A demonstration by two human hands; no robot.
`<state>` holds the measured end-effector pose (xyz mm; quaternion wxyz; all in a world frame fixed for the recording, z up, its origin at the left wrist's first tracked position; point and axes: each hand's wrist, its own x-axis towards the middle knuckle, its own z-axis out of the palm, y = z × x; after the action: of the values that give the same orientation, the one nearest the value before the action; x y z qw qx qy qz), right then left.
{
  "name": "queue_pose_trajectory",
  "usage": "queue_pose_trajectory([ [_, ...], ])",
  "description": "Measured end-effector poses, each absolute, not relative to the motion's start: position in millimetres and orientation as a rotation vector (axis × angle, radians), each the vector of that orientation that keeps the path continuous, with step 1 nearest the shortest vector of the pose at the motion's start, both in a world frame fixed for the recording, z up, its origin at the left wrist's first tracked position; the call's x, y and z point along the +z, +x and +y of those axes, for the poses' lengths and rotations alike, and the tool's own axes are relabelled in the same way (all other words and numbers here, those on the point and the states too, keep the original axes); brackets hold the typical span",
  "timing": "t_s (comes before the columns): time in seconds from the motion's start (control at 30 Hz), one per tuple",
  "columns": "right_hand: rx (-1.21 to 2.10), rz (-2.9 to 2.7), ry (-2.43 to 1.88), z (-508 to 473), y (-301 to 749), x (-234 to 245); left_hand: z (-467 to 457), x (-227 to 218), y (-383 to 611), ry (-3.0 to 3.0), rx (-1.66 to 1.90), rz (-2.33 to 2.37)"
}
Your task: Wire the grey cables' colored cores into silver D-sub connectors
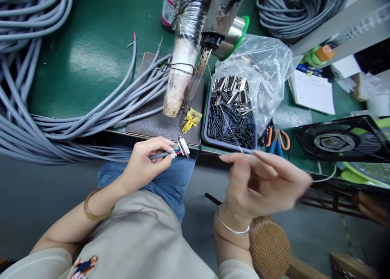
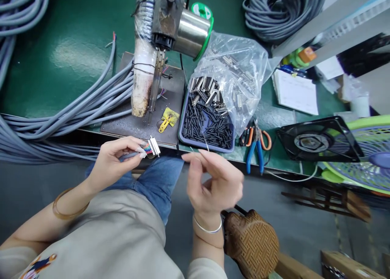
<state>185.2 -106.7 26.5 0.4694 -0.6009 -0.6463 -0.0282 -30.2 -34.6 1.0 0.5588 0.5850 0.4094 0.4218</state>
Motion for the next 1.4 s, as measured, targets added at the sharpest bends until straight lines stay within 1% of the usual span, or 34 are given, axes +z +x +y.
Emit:
queue_pose_trajectory([
  [0.23, -0.206, -1.784, -1.463, -92.5, 153.9, 21.6, -42.1, -0.2, -33.5, 1.382, 1.044, 0.971],
  [0.33, -0.187, -1.812, -1.436, -94.7, 153.1, 16.2, -43.0, -0.1, -33.7, 1.391, 1.039, 0.967],
  [0.4, -0.182, -1.802, -1.347, -98.3, 156.1, 14.3, -43.2, -0.4, -35.4, 1.371, 1.015, 0.960],
  [0.5, -0.334, -1.753, -1.237, -101.6, 168.8, 18.2, -41.5, -1.9, -45.0, 1.235, 0.893, 0.884],
  [0.57, -0.434, -1.771, -1.379, -98.2, 183.4, 24.5, -37.3, -0.9, -55.7, 1.164, 0.708, 0.734],
  [0.63, -0.463, -1.829, -1.663, -88.7, 202.2, 30.2, -30.2, 5.8, -66.1, 1.209, 0.473, 0.490],
  [0.7, -0.422, -1.872, -1.882, -73.9, 223.1, 32.1, -21.8, 20.7, -71.8, 1.315, 0.259, 0.162],
  [0.77, -0.330, -1.887, -2.003, -56.6, 242.9, 29.8, -16.0, 42.3, -70.8, 1.354, 0.085, -0.107],
  [0.83, -0.218, -1.904, -2.082, -39.4, 259.0, 25.7, -16.6, 64.2, -65.1, 1.386, 0.033, -0.252],
  [0.9, -0.118, -1.946, -2.126, -24.6, 270.5, 22.2, -24.5, 77.6, -57.8, 1.417, 0.049, -0.297],
  [0.97, -0.040, -1.998, -2.138, -13.3, 277.9, 20.3, -35.9, 76.8, -50.6, 1.462, 0.190, -0.114],
  [1.03, 0.021, -2.053, -2.143, -5.7, 281.8, 20.0, -44.7, 61.9, -43.5, 1.462, 0.411, 0.242],
  [1.13, 0.060, -2.046, -2.139, -2.6, 279.5, 23.1, -44.5, 27.5, -34.4, 1.128, 0.626, 0.657],
  [1.23, -0.044, -1.750, -2.050, -13.1, 264.1, 33.2, -33.8, 1.3, -29.6, 0.821, 0.748, 0.833],
  [1.3, -0.080, -1.478, -1.897, -28.3, 246.8, 42.5, -28.2, -5.2, -28.8, 0.755, 0.771, 0.876],
  [1.33, -0.060, -1.377, -1.802, -37.6, 236.6, 46.8, -26.8, -5.7, -28.8, 0.748, 0.768, 0.887],
  [1.4, 0.113, -1.338, -1.683, -56.4, 215.0, 52.4, -26.3, -2.9, -28.6, 0.761, 0.754, 0.900],
])
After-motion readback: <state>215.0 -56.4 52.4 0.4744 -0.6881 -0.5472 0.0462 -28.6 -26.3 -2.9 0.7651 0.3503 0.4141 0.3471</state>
